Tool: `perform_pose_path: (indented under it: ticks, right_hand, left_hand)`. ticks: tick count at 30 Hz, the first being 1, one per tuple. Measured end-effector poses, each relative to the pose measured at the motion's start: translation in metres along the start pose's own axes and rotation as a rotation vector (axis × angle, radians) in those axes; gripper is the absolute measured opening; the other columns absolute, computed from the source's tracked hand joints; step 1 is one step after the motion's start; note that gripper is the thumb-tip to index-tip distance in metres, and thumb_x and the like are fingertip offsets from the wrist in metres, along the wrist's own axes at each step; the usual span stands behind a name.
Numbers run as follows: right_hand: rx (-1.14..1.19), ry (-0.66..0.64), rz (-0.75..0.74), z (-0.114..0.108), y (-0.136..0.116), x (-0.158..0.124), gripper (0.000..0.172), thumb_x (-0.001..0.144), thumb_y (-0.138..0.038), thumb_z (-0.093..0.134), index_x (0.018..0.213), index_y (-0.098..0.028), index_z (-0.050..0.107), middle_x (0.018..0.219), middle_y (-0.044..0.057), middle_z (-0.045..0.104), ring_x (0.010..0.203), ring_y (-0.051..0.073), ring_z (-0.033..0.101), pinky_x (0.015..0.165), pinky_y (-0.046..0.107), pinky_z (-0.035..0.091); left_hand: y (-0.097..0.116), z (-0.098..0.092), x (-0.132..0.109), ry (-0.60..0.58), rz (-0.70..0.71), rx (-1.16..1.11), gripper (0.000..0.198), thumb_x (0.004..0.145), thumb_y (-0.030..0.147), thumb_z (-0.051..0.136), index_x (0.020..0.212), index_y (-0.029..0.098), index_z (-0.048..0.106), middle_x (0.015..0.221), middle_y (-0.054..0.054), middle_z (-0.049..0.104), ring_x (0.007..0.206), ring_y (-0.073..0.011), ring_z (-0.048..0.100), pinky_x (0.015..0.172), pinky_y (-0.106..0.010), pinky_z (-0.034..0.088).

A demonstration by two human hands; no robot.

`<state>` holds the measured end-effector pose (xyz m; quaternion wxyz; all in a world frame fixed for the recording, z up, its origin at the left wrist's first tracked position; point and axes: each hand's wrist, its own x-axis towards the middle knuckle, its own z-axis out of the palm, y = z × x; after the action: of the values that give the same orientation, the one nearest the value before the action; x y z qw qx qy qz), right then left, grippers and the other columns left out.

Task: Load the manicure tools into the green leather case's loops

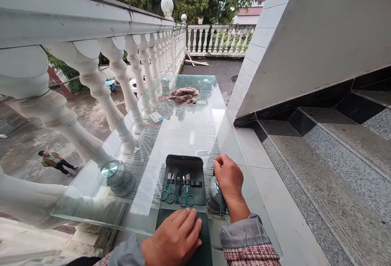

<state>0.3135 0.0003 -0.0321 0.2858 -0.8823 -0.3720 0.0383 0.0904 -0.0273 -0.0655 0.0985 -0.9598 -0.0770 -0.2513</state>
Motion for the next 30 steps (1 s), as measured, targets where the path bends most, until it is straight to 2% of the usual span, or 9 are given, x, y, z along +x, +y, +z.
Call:
perform_pose_path:
  ticks: [7,13,18,21,25,27,30]
  right_hand:
    - [-0.044,-0.048,-0.041,0.004,0.000,0.000,0.014,0.079,-0.029,0.049,0.073,-0.023,0.060,0.076,0.001,0.065,0.068,0.015,0.051,0.057,0.026,0.026]
    - [-0.028,-0.092,-0.001,-0.006,0.007,0.000,0.017,0.080,-0.036,0.050,0.075,-0.025,0.062,0.072,-0.001,0.065,0.065,0.015,0.053,0.055,0.024,0.029]
    - [-0.146,-0.162,-0.142,-0.010,0.010,-0.008,0.009,0.079,-0.029,0.054,0.075,-0.024,0.060,0.077,-0.001,0.065,0.073,0.015,0.055,0.058,0.025,0.030]
    - [-0.250,-0.112,-0.222,-0.003,0.008,-0.011,0.010,0.081,-0.023,0.051,0.079,-0.022,0.061,0.080,0.001,0.064,0.078,0.016,0.055,0.060,0.026,0.031]
    - [-0.305,-0.036,-0.258,0.005,0.005,-0.011,0.015,0.084,-0.019,0.047,0.080,-0.021,0.061,0.079,0.004,0.063,0.079,0.017,0.054,0.061,0.027,0.030]
    - [-0.271,0.007,-0.276,0.004,0.004,-0.011,0.014,0.084,-0.019,0.047,0.079,-0.020,0.061,0.079,0.004,0.063,0.080,0.018,0.054,0.062,0.027,0.031]
    - [-0.091,0.092,-0.343,0.001,0.000,-0.018,0.014,0.084,-0.023,0.048,0.077,-0.020,0.060,0.077,0.004,0.064,0.078,0.018,0.054,0.066,0.027,0.035]
  left_hand:
    - [0.000,0.000,0.000,-0.002,0.001,-0.004,0.035,0.090,0.036,0.046,0.109,0.009,0.058,0.110,-0.014,0.064,0.099,-0.0234,0.059,0.084,-0.033,0.047]
    - [0.000,0.002,-0.001,-0.022,0.005,0.001,0.035,0.090,0.036,0.045,0.110,0.009,0.057,0.112,-0.015,0.063,0.099,-0.0230,0.059,0.084,-0.033,0.046]
    - [0.000,0.002,-0.002,-0.025,0.015,0.001,0.035,0.091,0.035,0.044,0.111,0.009,0.056,0.112,-0.016,0.062,0.100,-0.0231,0.059,0.085,-0.034,0.045]
    - [0.000,0.002,-0.002,-0.025,0.010,-0.006,0.035,0.090,0.035,0.045,0.111,0.009,0.056,0.112,-0.016,0.063,0.101,-0.0237,0.059,0.086,-0.034,0.045]
    - [0.000,0.001,-0.002,-0.053,0.006,-0.013,0.034,0.091,0.035,0.045,0.111,0.010,0.056,0.114,-0.016,0.062,0.102,-0.0236,0.059,0.085,-0.034,0.046]
    - [0.000,0.002,-0.002,-0.052,0.005,-0.012,0.034,0.090,0.035,0.045,0.111,0.010,0.056,0.114,-0.016,0.062,0.102,-0.0237,0.059,0.084,-0.034,0.046]
    - [0.000,0.002,-0.002,-0.037,0.010,-0.011,0.035,0.091,0.035,0.045,0.111,0.009,0.056,0.114,-0.016,0.062,0.102,-0.0238,0.059,0.084,-0.034,0.046]
